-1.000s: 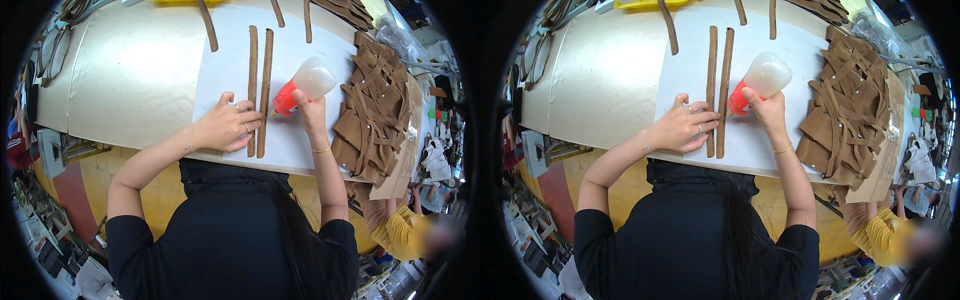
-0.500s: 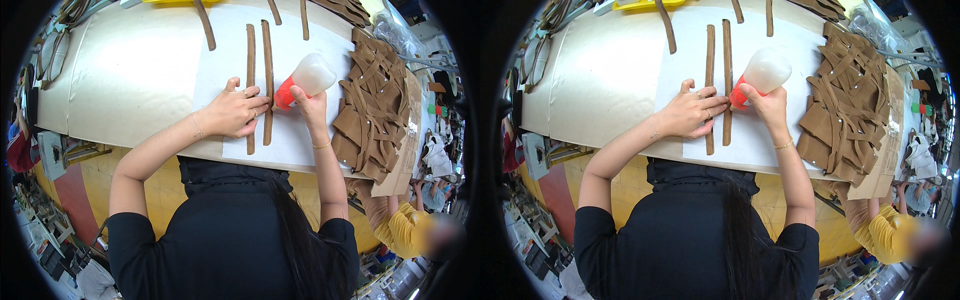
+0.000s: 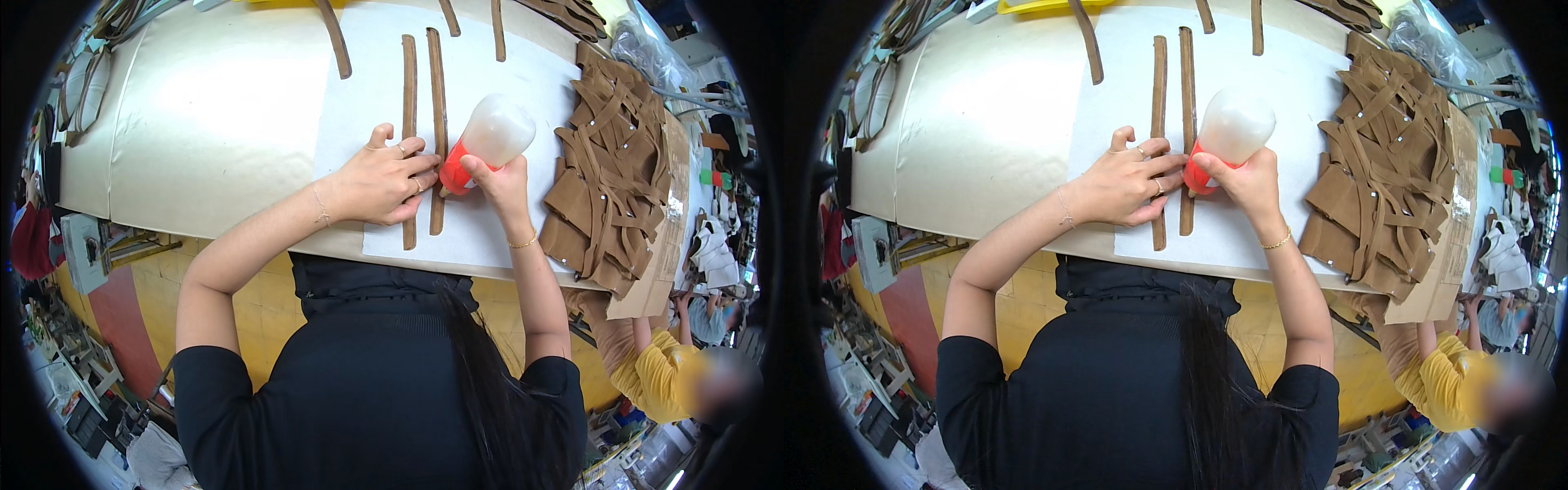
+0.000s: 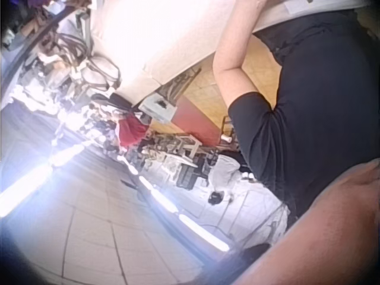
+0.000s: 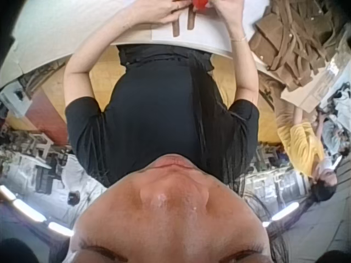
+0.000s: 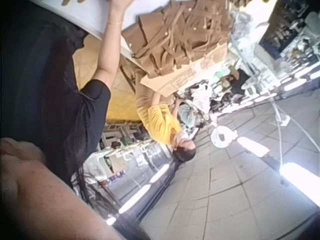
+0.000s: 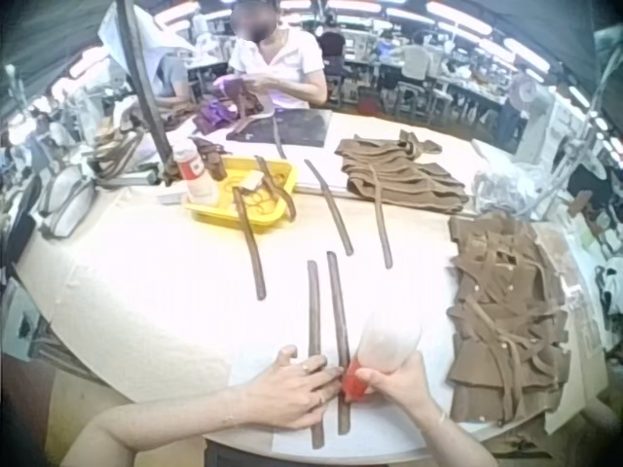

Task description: The person applies glue from a red-capped bottle to long brown leather strips and larger leather pieces on a white worktable. They place glued strips onto other pieces and arrange them in rows, handling items one at a time.

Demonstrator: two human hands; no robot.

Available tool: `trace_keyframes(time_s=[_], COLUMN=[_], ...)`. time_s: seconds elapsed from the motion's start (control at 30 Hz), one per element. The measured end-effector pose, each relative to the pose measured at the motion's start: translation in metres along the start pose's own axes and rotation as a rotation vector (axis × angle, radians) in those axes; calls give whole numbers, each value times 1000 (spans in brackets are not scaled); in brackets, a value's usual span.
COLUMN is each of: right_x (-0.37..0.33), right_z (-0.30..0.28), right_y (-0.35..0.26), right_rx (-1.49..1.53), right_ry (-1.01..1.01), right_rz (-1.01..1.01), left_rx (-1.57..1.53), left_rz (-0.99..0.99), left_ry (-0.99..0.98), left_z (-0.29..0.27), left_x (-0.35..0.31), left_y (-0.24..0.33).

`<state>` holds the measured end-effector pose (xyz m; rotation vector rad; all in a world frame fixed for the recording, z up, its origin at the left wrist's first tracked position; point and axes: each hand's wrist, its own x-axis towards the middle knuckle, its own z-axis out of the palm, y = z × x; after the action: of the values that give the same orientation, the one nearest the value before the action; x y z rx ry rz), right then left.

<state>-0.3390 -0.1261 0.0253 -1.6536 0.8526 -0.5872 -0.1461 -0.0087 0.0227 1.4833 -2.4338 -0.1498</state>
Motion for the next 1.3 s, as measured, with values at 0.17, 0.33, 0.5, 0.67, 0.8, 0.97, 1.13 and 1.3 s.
trace_keyframes(time_s=[0.17,0.33,0.5,0.67,0.8,0.97,1.13,1.3], right_x=[-17,-38,-41,-49,-48,-48,-60,-84], right_z=[2,0,-7,1,2,-2,0,8], right_y=[-1,10,15,9,6,8,11,18], right_rx=[13,277,278,310,297,176,191,291], right_ry=[-32,-4,181,179,135,55,72,163], right_rz=[-1,114,-36,-44,-56,-9,-3,29], left_rx=[-2,-37,-103,-133,-133,-155,-160,-149], left_rz=[-10,5,136,150,158,142,140,145], left_ry=[10,15,-61,23,15,-60,-80,-74], left_z=[1,-4,-5,2,4,3,4,3], left_x=[-1,-4,-19,-20,-20,-20,-20,-20], left_y=[0,3,23,25,24,24,23,23])
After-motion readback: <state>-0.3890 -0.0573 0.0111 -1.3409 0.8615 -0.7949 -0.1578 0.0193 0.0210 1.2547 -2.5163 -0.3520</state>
